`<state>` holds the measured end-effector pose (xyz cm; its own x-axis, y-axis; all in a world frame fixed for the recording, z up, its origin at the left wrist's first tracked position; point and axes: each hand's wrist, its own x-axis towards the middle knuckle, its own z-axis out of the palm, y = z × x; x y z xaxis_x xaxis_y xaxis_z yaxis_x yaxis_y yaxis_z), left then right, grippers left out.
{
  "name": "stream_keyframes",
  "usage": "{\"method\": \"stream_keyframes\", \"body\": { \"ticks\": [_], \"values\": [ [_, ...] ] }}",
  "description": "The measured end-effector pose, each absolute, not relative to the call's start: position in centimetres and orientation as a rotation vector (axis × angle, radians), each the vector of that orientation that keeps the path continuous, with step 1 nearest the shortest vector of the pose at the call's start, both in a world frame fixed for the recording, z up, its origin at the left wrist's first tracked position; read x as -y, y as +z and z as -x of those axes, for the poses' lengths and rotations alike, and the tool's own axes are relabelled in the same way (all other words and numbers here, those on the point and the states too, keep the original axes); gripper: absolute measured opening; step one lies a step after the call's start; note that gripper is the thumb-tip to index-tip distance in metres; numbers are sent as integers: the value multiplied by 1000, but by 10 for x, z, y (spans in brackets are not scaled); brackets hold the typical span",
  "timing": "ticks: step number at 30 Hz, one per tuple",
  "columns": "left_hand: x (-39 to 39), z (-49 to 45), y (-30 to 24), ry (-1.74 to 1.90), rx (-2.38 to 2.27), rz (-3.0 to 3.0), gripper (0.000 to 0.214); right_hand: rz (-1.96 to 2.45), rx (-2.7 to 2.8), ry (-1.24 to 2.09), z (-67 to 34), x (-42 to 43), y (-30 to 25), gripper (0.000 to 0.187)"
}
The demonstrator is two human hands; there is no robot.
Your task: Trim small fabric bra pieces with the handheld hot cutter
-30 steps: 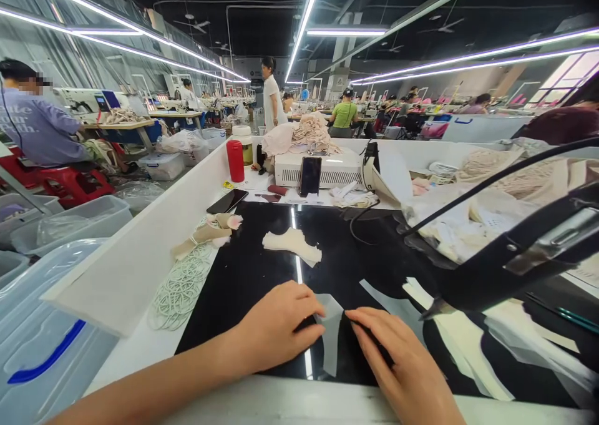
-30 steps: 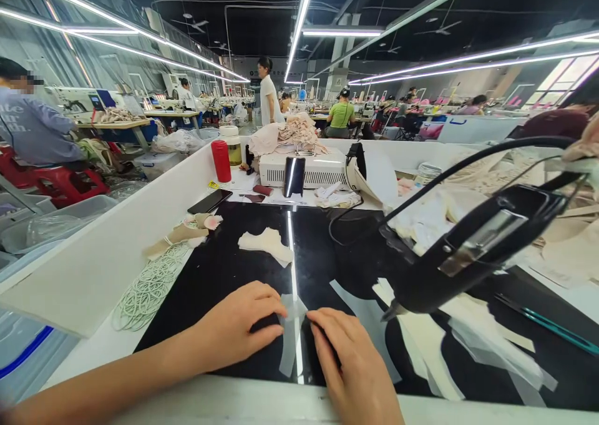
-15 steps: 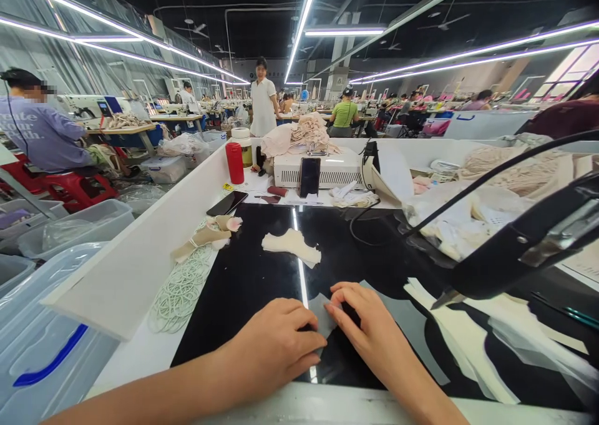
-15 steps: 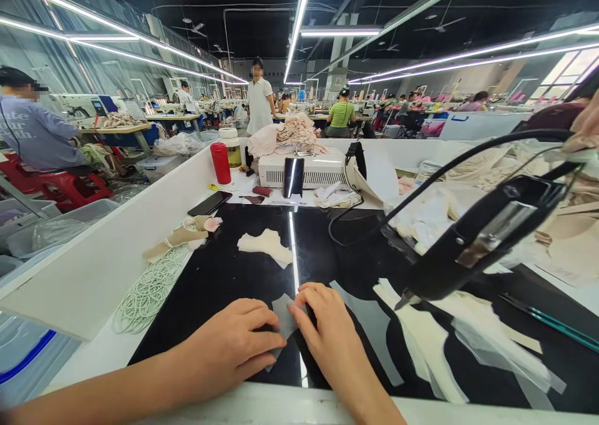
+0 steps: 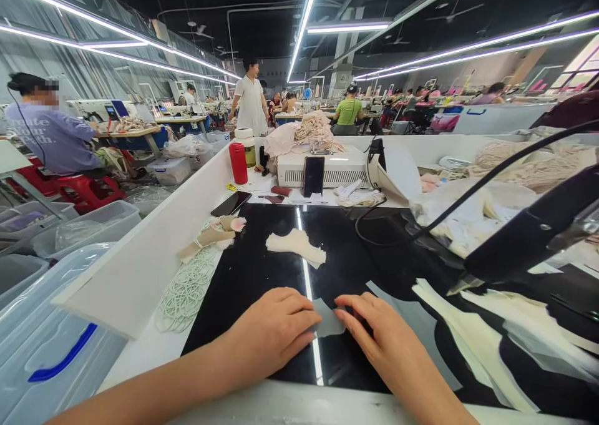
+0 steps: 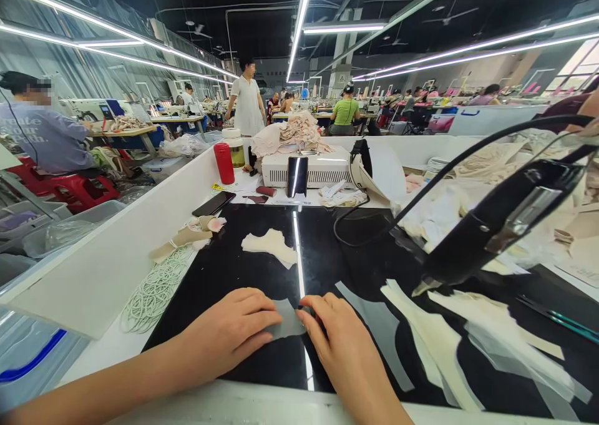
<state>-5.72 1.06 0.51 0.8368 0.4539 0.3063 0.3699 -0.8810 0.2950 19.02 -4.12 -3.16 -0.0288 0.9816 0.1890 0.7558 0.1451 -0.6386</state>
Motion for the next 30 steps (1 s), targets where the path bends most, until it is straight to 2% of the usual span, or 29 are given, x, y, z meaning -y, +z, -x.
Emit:
{"method": "stream_keyframes", "body": {
  "ticks": [4, 14, 19, 26, 30],
  "values": [
    [-13, 54, -2, 525, -621, -2851, 24, 1673, 1885, 520, -195, 44, -33, 23],
    [-17, 58, -8, 526, -652, -2873, 22, 1742, 1917, 494, -218, 62, -39, 39],
    [-21, 54, -10, 540, -614, -2898, 23, 1754, 1911, 438, -215, 68, -37, 34],
    [-37, 63, -24, 617, -538, -3035, 30, 1912, 1808, 279, -210, 87, -15, 13],
    [-43, 67, -30, 660, -534, -3108, 35, 2008, 1653, 146, -253, 107, -4, 24]
  ]
}}
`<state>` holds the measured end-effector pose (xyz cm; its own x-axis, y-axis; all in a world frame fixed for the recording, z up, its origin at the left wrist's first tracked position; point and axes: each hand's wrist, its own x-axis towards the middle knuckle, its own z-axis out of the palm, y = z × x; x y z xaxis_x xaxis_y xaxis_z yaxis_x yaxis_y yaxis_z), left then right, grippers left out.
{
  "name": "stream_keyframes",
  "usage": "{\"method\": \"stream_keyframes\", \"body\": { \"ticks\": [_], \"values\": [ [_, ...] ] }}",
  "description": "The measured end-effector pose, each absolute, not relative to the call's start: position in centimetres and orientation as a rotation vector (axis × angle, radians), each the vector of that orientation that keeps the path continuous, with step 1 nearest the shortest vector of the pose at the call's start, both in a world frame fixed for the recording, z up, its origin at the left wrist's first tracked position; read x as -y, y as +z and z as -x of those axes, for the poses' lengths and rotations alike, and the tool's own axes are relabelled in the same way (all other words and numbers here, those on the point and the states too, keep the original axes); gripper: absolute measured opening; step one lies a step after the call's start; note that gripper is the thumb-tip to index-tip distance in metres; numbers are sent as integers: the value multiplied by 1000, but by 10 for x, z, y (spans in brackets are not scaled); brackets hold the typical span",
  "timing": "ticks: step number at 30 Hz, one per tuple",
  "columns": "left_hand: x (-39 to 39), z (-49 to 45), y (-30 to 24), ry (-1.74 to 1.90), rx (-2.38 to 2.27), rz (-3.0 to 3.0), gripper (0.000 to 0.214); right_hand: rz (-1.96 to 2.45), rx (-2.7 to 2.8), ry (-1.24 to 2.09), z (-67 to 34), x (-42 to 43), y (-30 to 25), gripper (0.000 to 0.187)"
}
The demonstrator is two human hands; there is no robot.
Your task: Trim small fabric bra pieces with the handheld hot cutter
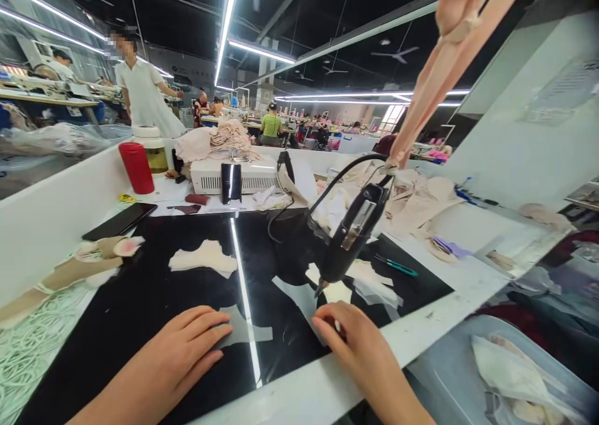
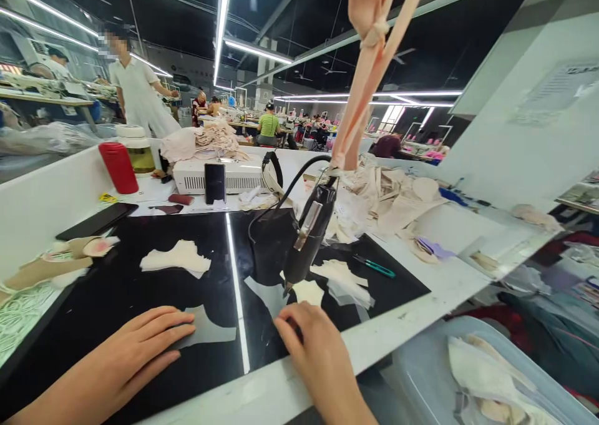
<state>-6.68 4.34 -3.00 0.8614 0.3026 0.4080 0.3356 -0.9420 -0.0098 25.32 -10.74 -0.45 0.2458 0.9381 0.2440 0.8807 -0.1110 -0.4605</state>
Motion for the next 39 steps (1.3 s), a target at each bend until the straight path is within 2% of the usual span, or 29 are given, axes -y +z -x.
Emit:
{"method": "stream_keyframes", "body": {
  "ticks": [7, 11, 22, 33, 39],
  "values": [
    [-43, 68, -35, -772, 488, 2820, 35, 2152, 1353, -156, -351, 125, -11, 42],
    [-46, 71, -43, -817, 465, 2791, 35, 2159, 1365, -198, -375, 124, -22, 51],
    [-48, 76, -55, -806, 572, 2904, 35, 2121, 1408, -164, -376, 121, -43, 44],
    [-51, 79, -65, -820, 595, 2885, 35, 2039, 1061, -237, -410, 103, -2, 38],
    [-44, 70, -44, -891, 632, 2958, 30, 1979, 1134, -292, -407, 105, 28, 57]
  ]
}}
